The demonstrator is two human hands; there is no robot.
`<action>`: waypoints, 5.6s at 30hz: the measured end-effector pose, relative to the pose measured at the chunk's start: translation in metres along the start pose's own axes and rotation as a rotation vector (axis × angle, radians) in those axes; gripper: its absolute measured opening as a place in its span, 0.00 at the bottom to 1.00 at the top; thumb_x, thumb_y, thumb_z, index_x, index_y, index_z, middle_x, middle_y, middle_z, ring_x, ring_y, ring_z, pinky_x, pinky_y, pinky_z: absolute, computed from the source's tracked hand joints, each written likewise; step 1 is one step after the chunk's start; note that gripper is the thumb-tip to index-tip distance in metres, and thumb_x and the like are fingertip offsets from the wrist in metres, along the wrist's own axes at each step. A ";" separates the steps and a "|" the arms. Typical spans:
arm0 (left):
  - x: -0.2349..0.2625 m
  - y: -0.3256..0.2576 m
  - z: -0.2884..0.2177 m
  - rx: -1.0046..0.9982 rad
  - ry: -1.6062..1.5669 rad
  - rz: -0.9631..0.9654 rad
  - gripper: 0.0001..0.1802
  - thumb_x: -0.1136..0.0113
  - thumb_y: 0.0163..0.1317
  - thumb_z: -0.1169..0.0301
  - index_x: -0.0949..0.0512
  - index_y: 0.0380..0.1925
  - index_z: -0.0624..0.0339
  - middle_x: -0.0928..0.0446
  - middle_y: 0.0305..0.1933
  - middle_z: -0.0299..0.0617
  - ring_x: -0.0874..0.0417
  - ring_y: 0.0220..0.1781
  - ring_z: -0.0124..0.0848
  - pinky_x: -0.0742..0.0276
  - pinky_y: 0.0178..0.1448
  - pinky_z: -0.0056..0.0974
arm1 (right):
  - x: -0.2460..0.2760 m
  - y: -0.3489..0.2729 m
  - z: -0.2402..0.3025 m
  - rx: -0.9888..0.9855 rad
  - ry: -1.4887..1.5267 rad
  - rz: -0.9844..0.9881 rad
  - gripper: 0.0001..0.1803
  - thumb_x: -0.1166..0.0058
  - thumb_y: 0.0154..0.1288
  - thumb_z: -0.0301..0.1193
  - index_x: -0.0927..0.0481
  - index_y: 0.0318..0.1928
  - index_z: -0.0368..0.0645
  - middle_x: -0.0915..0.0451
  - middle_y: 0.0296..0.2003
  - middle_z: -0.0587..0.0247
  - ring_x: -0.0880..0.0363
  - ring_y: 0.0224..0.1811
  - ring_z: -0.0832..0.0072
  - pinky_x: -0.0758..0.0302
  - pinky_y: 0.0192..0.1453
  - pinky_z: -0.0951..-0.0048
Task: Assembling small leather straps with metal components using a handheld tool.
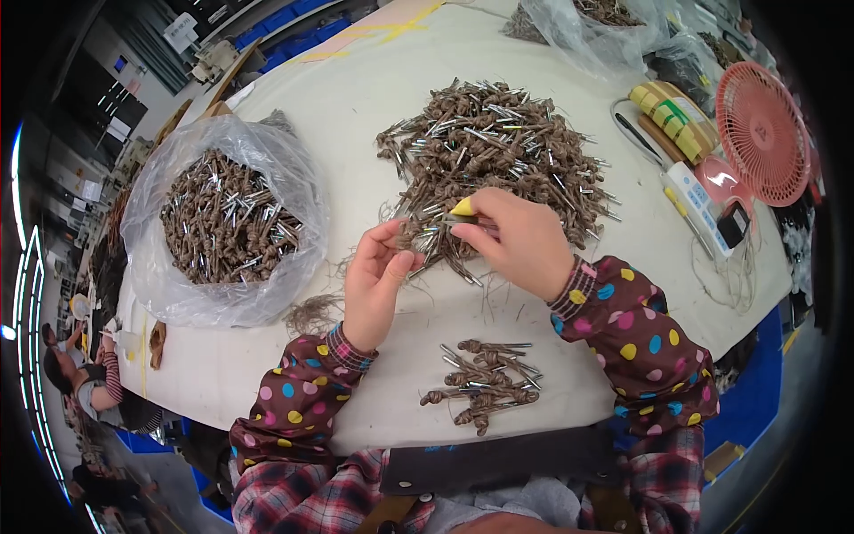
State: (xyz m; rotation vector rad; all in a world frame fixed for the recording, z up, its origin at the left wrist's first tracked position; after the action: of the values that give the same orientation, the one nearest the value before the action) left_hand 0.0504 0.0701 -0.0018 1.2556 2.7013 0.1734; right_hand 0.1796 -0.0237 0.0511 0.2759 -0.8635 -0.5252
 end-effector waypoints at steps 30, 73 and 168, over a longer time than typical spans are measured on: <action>-0.048 0.007 0.003 0.199 -0.031 0.205 0.08 0.46 0.64 0.72 0.26 0.42 0.62 0.23 0.37 0.36 0.20 0.37 0.26 0.23 0.46 0.31 | -0.023 -0.060 -0.041 -0.382 0.754 0.232 0.25 0.37 0.55 0.30 0.32 0.51 0.37 0.19 0.32 0.66 0.29 0.28 0.87 0.32 0.33 0.84; -0.052 0.004 0.018 0.264 -0.029 0.260 0.07 0.47 0.65 0.72 0.26 0.41 0.63 0.24 0.38 0.37 0.22 0.41 0.25 0.25 0.50 0.31 | -0.015 -0.054 -0.040 -0.313 0.713 0.160 0.24 0.39 0.57 0.30 0.31 0.53 0.37 0.19 0.34 0.66 0.27 0.30 0.84 0.30 0.34 0.81; -0.050 0.003 0.024 0.288 -0.058 0.160 0.09 0.40 0.60 0.71 0.23 0.36 0.66 0.21 0.33 0.38 0.22 0.36 0.23 0.27 0.44 0.27 | 0.008 -0.060 -0.027 -0.260 0.347 -0.151 0.15 0.34 0.51 0.32 0.25 0.35 0.39 0.21 0.23 0.64 0.25 0.22 0.78 0.29 0.27 0.79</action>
State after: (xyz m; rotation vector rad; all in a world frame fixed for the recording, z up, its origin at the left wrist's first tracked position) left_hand 0.0891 0.0352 -0.0198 1.5279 2.6447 -0.2388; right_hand 0.1855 -0.0777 0.0134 0.1870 -0.4339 -0.6991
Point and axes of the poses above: each hand's wrist, its own y-axis towards the middle knuckle, its own x-axis out of the back of the hand, z = x × y, the point moved 10 cm from there along y, towards the middle knuckle
